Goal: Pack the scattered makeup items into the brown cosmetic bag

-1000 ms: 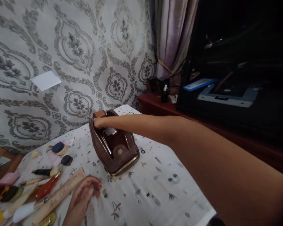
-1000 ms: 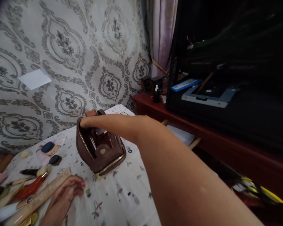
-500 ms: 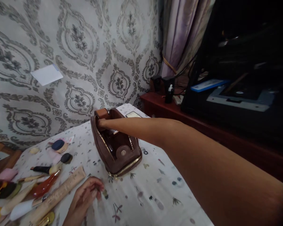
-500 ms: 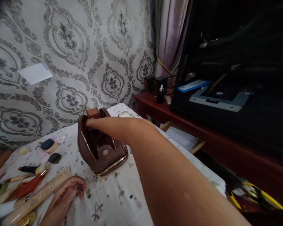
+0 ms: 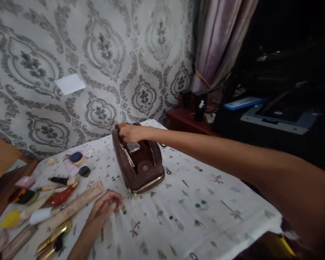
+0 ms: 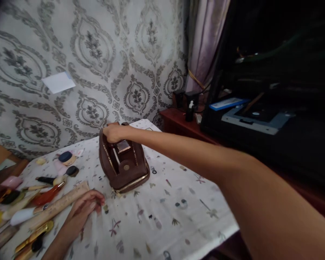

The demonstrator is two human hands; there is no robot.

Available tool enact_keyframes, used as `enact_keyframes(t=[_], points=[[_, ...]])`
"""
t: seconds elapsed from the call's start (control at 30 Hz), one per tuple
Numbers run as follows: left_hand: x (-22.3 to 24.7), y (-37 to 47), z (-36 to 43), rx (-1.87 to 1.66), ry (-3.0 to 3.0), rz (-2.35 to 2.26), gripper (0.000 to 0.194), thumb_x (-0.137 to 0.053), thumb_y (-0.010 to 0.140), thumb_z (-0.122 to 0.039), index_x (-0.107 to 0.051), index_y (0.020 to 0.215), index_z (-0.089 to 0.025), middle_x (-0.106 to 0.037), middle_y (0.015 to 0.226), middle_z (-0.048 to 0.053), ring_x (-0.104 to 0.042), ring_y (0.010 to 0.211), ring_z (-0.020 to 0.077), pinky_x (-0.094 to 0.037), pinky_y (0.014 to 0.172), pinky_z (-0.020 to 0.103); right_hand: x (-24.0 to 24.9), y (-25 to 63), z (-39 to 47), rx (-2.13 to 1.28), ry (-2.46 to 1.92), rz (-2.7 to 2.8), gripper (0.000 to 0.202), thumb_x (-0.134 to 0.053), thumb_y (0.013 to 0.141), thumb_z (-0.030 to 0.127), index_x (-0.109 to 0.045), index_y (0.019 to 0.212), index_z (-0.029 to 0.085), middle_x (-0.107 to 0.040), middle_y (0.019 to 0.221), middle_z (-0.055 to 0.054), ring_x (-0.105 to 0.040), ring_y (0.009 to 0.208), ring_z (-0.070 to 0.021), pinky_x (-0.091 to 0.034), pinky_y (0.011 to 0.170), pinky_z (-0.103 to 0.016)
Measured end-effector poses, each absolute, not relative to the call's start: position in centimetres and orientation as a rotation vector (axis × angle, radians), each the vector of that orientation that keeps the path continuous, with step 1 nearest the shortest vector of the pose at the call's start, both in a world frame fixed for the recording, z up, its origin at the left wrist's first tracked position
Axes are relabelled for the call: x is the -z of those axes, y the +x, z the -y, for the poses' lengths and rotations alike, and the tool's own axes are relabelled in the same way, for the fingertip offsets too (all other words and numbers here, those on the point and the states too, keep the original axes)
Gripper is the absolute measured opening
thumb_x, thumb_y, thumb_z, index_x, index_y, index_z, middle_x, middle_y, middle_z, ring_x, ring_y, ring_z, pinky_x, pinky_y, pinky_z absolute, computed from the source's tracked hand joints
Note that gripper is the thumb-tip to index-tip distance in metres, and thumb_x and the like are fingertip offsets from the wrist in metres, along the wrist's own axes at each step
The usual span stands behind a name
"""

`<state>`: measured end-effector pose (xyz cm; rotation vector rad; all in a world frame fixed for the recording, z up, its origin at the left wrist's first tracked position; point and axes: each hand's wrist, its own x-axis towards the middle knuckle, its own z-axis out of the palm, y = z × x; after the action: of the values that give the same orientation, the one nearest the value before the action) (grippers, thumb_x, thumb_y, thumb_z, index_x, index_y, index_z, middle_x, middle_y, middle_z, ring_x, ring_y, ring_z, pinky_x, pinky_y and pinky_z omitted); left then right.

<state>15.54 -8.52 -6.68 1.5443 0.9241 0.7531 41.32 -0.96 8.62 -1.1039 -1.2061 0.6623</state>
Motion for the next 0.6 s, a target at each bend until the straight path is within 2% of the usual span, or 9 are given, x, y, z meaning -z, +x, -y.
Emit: enact_keyframes(t=[0.07,0.1,0.17,0.27,0.37,0.47,0.53,0.6], points=[[6.5,15.9,8.8,-0.775,1.511,-0.891,0.036,-0.066,0.084,-0.053,-0.072,0.092,-0.018,-0.068,0.086,0.009,-0.06,0.078,0.0207,-0.048,0.066,0.027,-9.9,42.0,2.3,-0.711,-1.115,1.446,0.024,-0.067,0.079,0.018,-0.066,0.056,0.015,-0.068,0.062,0.0,-0.065,0.069,-0.0122,-0.047,0.074,-0.024],[6.4,16.0,8.9,-0.797,1.493,-0.865,0.035,-0.067,0.084,-0.052,-0.071,0.091,-0.018,-0.067,0.086,0.008,-0.06,0.078,0.0202,-0.047,0.065,0.026,-10.3,42.3,3.5,-0.661,-1.111,1.724,0.017,-0.07,0.075,0.013,-0.068,0.059,0.017,-0.068,0.062,0.001,-0.064,0.067,-0.0133,-0.048,0.073,-0.025],[6.1,16.3,9.2,-0.809,1.479,-0.818,0.034,-0.069,0.083,-0.051,-0.07,0.091,-0.018,-0.066,0.085,0.007,-0.06,0.076,0.0188,-0.047,0.065,0.026,-10.0,42.7,6.4,-0.478,-1.022,1.957,0.011,-0.065,0.082,0.016,-0.074,0.078,0.02,-0.072,0.075,0.0,-0.064,0.069,-0.0156,-0.049,0.07,-0.027],[5.8,16.3,9.4,-0.813,1.471,-0.818,0.035,-0.071,0.081,-0.051,-0.069,0.089,-0.017,-0.066,0.082,0.006,-0.061,0.074,0.0177,-0.047,0.063,0.025,-7.6,42.3,10.7,-0.562,-0.863,1.946,0.02,-0.055,0.093,0.031,-0.074,0.096,0.022,-0.073,0.08,-0.003,-0.067,0.068,-0.0175,-0.051,0.063,-0.027],[5.8,16.0,9.2,-0.84,1.495,-0.841,0.034,-0.066,0.084,-0.05,-0.066,0.089,-0.016,-0.066,0.079,0.005,-0.061,0.071,0.0167,-0.048,0.062,0.025,-4.1,40.2,13.0,-0.691,-0.79,1.968,0.021,-0.055,0.095,0.035,-0.074,0.097,0.025,-0.073,0.078,-0.003,-0.066,0.065,-0.0177,-0.052,0.06,-0.027],[6.0,15.4,9.0,-0.91,1.755,-0.999,0.026,-0.055,0.092,-0.041,-0.063,0.093,-0.016,-0.066,0.081,0.005,-0.062,0.071,0.0161,-0.049,0.061,0.025,-1.2,37.3,13.3,-0.775,-0.797,2.048,0.026,-0.051,0.097,0.036,-0.073,0.093,0.022,-0.07,0.072,-0.003,-0.064,0.062,-0.0167,-0.051,0.059,-0.026],[5.9,14.7,8.7,-0.969,2.008,-1.204,0.019,-0.05,0.093,-0.03,-0.063,0.093,-0.017,-0.066,0.084,0.005,-0.062,0.077,0.0176,-0.049,0.066,0.027,0.3,35.5,12.7,-0.782,-0.838,2.081,0.026,-0.049,0.097,0.032,-0.071,0.092,0.019,-0.07,0.075,-0.003,-0.065,0.066,-0.0165,-0.051,0.063,-0.026],[5.5,13.8,8.5,-1.019,2.143,-1.374,0.015,-0.048,0.092,-0.023,-0.062,0.092,-0.018,-0.065,0.087,0.006,-0.061,0.086,0.021,-0.049,0.077,0.032,1.7,34.1,11.9,-0.805,-0.845,2.108,0.023,-0.049,0.096,0.03,-0.069,0.098,0.018,-0.072,0.086,-0.006,-0.067,0.076,-0.0176,-0.052,0.067,-0.027]])
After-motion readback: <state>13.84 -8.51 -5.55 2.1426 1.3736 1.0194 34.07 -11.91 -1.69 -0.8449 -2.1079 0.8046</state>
